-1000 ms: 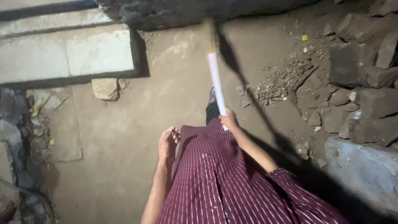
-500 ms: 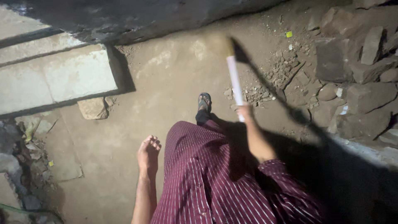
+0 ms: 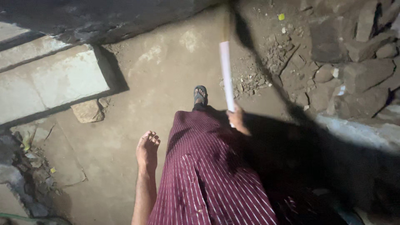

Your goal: The person sweeps dirt and debris across a concrete floor using a long-handled broom.

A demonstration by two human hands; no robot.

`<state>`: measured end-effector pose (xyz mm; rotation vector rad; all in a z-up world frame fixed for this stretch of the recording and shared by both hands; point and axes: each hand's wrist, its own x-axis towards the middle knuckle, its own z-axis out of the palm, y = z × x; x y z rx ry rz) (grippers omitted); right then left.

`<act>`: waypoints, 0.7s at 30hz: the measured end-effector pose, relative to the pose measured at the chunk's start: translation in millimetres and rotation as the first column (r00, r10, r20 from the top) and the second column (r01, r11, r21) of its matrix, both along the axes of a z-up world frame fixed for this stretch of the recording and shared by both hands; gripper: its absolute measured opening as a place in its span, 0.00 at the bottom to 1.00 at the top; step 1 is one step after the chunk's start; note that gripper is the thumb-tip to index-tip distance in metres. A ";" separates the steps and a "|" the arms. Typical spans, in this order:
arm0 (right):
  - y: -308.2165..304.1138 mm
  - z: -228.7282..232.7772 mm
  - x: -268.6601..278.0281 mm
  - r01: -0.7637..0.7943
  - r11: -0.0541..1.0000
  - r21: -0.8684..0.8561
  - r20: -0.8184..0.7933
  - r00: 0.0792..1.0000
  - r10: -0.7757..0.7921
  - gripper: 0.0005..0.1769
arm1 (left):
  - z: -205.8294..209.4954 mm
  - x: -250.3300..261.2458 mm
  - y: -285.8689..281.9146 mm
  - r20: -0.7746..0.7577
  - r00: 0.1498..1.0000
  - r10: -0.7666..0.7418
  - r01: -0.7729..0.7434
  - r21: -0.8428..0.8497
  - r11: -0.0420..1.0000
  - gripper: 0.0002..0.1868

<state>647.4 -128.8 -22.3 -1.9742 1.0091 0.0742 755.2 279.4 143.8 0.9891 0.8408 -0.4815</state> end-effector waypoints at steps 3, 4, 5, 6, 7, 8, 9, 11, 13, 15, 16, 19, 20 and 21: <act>17.9 -7.8 -4.6 -0.200 0.977 0.074 0.072 0.978 0.195 0.25 | -2.3 -6.5 3.8 0.016 1.000 0.000 -0.001 0.006 1.000 0.13; 19.5 -9.5 -7.6 -0.267 0.961 0.066 0.112 0.959 0.259 0.28 | -3.6 -9.4 6.9 0.018 1.000 0.004 -0.005 0.014 1.000 0.14; 20.2 -10.5 -11.9 -0.322 0.947 0.003 0.184 0.931 0.316 0.30 | -4.1 -13.8 12.6 0.029 1.000 -0.002 0.001 0.018 1.000 0.14; 19.8 -10.7 -17.2 -0.348 0.937 -0.023 0.208 0.915 0.345 0.29 | -3.9 -19.4 19.6 0.039 0.999 -0.008 0.007 0.022 1.000 0.14; 13.1 -8.7 -24.5 -0.318 0.945 0.072 0.078 0.947 0.313 0.27 | -3.8 -25.9 24.8 0.053 0.999 -0.007 0.006 0.025 1.000 0.15; 5.2 -5.9 -33.0 -0.272 0.950 0.156 -0.051 0.958 0.283 0.26 | -2.9 -32.4 31.9 0.062 0.998 0.010 -0.011 0.012 1.000 0.15; -5.6 -2.9 -40.8 -0.218 0.949 0.227 -0.172 0.950 0.259 0.24 | -2.5 -40.7 38.9 0.070 0.997 0.034 -0.034 -0.002 0.999 0.16; -34.4 4.2 -57.4 -0.068 0.963 0.259 -0.257 0.957 0.137 0.22 | -3.4 -61.6 47.0 0.084 0.995 0.049 -0.051 0.013 0.999 0.17; -64.8 12.7 -76.7 0.141 0.950 0.277 -0.265 0.962 -0.066 0.17 | -2.4 -87.5 55.1 0.093 0.995 0.030 -0.037 0.073 0.997 0.16; -93.5 24.5 -97.2 0.308 0.922 0.235 -0.237 0.938 -0.253 0.09 | -3.7 -117.7 60.1 0.030 0.997 0.071 -0.074 0.092 0.993 0.17; -102.6 27.9 -103.1 0.355 0.918 0.177 -0.218 0.924 -0.315 0.07 | -5.6 -133.2 62.7 0.002 0.996 0.093 -0.092 0.102 0.991 0.18; -110.1 30.4 -120.4 0.473 0.870 0.144 -0.044 0.881 -0.471 0.08 | -22.7 -181.2 64.2 -0.049 0.989 0.140 -0.135 0.100 0.986 0.18; -107.1 30.5 -126.4 0.477 0.861 0.179 -0.011 0.876 -0.483 0.11 | -32.2 -191.3 61.0 -0.064 0.985 0.159 -0.156 0.060 0.986 0.18; -97.5 30.0 -138.6 0.479 0.851 0.217 0.014 0.870 -0.493 0.15 | -39.0 -204.1 57.2 -0.083 0.980 0.179 -0.177 0.026 0.984 0.17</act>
